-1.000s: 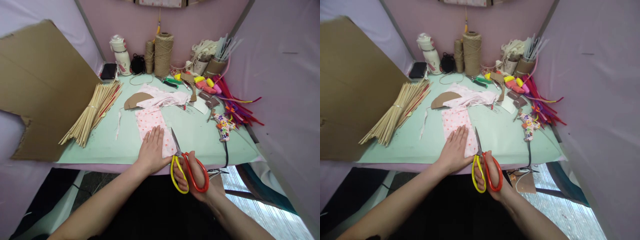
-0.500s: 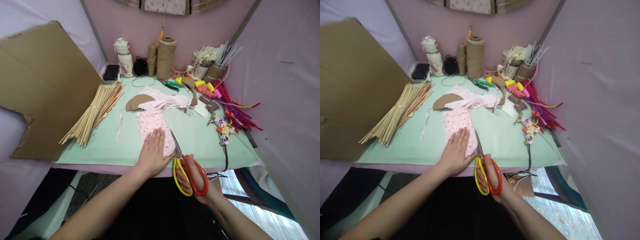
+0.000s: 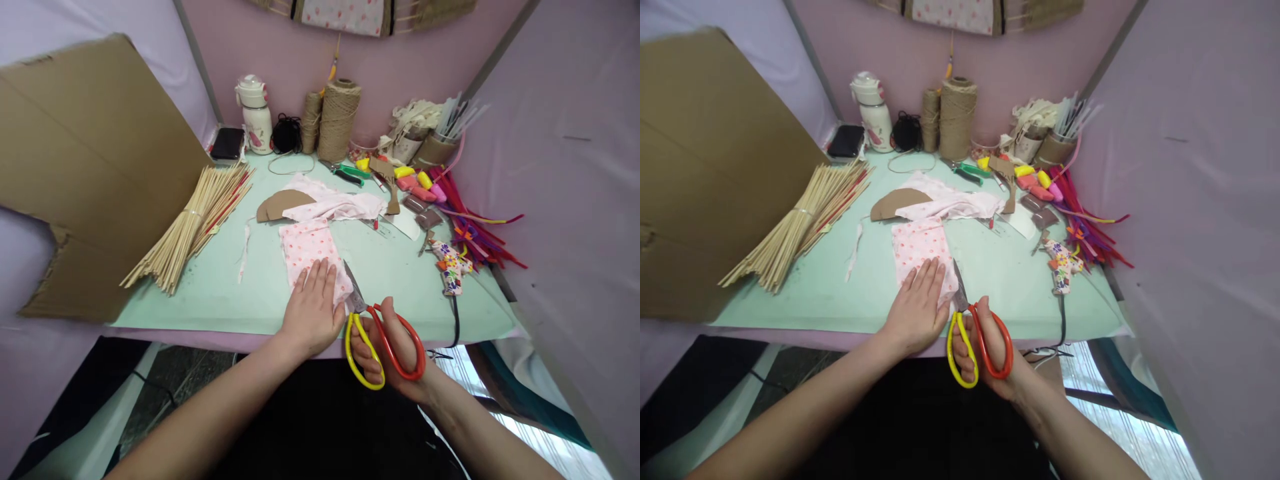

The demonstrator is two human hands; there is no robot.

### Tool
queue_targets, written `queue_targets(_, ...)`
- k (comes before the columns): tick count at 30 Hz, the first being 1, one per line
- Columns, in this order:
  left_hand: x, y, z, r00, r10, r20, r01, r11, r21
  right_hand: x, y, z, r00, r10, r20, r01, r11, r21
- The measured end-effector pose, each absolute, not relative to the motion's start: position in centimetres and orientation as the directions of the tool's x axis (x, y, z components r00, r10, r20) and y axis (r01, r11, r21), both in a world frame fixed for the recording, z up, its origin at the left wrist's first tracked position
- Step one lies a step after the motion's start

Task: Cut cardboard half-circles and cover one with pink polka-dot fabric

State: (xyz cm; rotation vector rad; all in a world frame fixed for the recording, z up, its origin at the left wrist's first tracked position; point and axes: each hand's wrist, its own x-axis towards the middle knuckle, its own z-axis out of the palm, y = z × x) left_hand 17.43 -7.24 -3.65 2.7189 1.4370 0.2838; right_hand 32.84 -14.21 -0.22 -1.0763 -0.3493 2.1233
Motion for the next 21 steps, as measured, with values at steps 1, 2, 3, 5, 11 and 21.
queue_targets(1, 17.4, -7.2, -3.6, 0.550, 0.824, 0.135, 0.814, -0.565, 0.134, 32.7, -14.1, -0.2, -0.380, 0.712, -0.591, -0.481, -0.698, -0.531)
queue_targets(2, 17.4, -7.2, -3.6, 0.550, 0.825, 0.133, 0.814, -0.565, 0.137, 32.6, -13.9, -0.1, -0.367, 0.719, -0.590, -0.483, -0.690, -0.539)
queue_targets(3, 17.4, -7.2, -3.6, 0.550, 0.825, 0.130, 0.813, -0.565, 0.140, 32.5, -13.7, -0.1, -0.358, 0.725, -0.589, -0.487, -0.683, -0.545)
queue_targets(5, 17.4, -7.2, -3.6, 0.549, 0.826, 0.129, 0.814, -0.563, 0.143, 32.3, -13.3, -0.1, -0.353, 0.726, -0.591, -0.491, -0.681, -0.543)
queue_targets(11, 17.4, -7.1, -3.7, 0.549, 0.826, 0.129, 0.812, -0.564, 0.150, 32.2, -12.2, 0.0, -0.327, 0.723, -0.609, -0.489, -0.681, -0.546)
queue_targets(21, 17.3, -7.1, -3.8, 0.552, 0.825, 0.125, 0.805, -0.566, 0.177, 31.2, -12.6, 0.0, -0.160, 0.762, -0.627, -0.456, -0.621, -0.638)
